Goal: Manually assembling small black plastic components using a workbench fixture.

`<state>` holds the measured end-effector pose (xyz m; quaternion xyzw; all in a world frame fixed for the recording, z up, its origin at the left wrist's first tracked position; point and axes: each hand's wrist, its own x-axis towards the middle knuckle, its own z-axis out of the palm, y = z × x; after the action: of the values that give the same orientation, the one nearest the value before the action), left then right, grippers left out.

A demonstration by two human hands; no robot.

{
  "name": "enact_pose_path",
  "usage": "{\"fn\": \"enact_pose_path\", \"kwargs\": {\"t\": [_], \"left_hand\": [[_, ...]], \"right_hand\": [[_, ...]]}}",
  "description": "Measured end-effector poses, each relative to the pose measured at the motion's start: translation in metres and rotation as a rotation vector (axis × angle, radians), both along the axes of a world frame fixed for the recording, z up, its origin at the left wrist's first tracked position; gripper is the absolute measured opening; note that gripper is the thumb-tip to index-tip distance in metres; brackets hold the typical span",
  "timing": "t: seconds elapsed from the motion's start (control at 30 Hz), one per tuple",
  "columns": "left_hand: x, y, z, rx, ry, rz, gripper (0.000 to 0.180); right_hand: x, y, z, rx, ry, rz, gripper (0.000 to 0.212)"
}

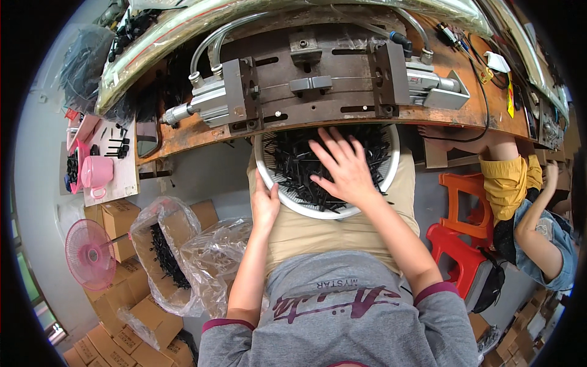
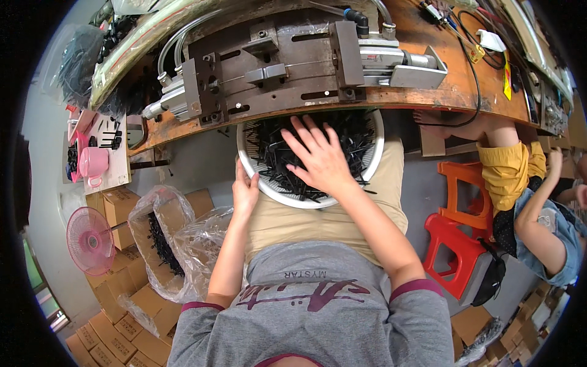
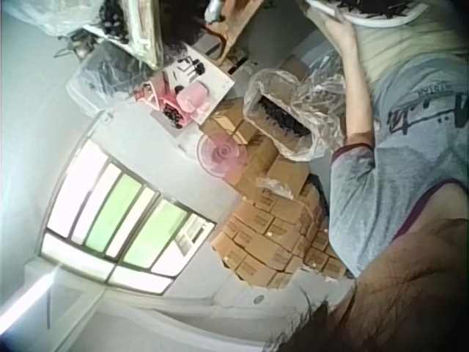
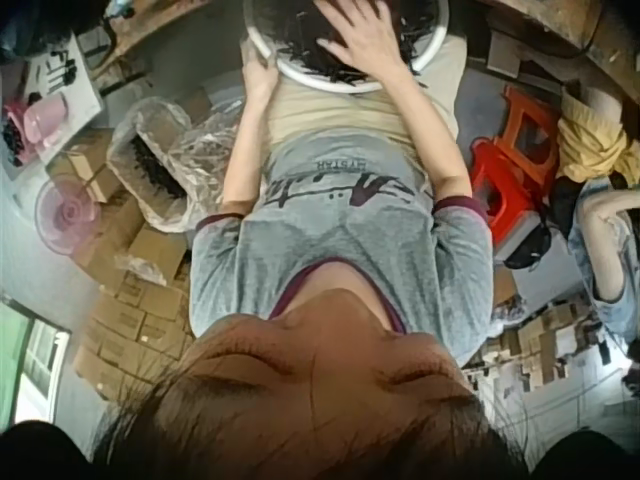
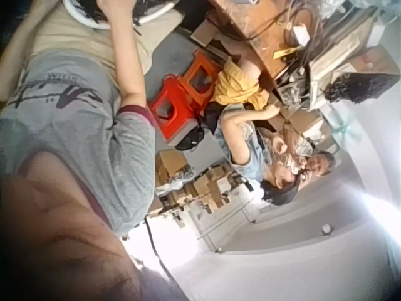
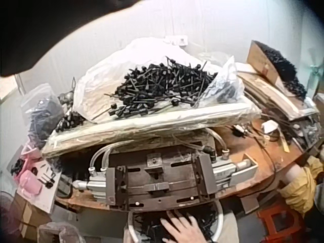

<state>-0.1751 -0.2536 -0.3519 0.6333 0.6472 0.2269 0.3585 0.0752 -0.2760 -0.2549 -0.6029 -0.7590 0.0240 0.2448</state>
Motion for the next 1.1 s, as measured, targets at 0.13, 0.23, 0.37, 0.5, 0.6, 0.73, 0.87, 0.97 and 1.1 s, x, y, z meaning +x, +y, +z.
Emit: {"fn": "enact_pose_path", "kwargs": {"t": [0.13,0.23,0.37,0.5,0.6,0.73,0.87,0.97,1.1], "left_hand": [[-0.002,0.001,0.015,-0.092,0.013,-0.023,0.075],[0.008,0.003,0.034,-0.191,0.031,-0.001,0.072],[0.002,0.004,0.027,-0.208,0.025,-0.001,0.073],[0.0,0.004,0.02,-0.174,-0.023,-0.021,0.075],[-0.005,0.003,0.013,-0.16,-0.038,-0.017,0.075],[-0.007,0.001,0.007,-0.154,-0.07,0.001,0.074],[-0.007,0.001,0.007,-0.175,-0.095,0.023,0.073],[-0.009,-0.001,0.001,-0.167,-0.189,0.054,0.073],[-0.007,-0.001,0.003,-0.189,-0.25,0.095,0.074]], "right_hand": [[0.041,-0.046,0.025,0.018,0.171,0.005,0.073],[0.072,-0.084,0.025,-0.15,0.152,-0.141,0.047],[0.084,-0.12,0.005,-0.289,0.036,-0.123,0.021],[0.08,-0.121,-0.021,-0.209,0.011,-0.159,0.01],[0.08,-0.108,-0.02,-0.177,-0.05,-0.091,0.009],[0.083,-0.101,-0.025,-0.136,-0.047,-0.049,0.01],[0.078,-0.104,-0.029,-0.069,-0.032,-0.091,0.011],[0.076,-0.102,-0.029,-0.055,-0.034,-0.124,0.012],[0.077,-0.101,-0.03,-0.077,-0.046,-0.124,0.013]]}}
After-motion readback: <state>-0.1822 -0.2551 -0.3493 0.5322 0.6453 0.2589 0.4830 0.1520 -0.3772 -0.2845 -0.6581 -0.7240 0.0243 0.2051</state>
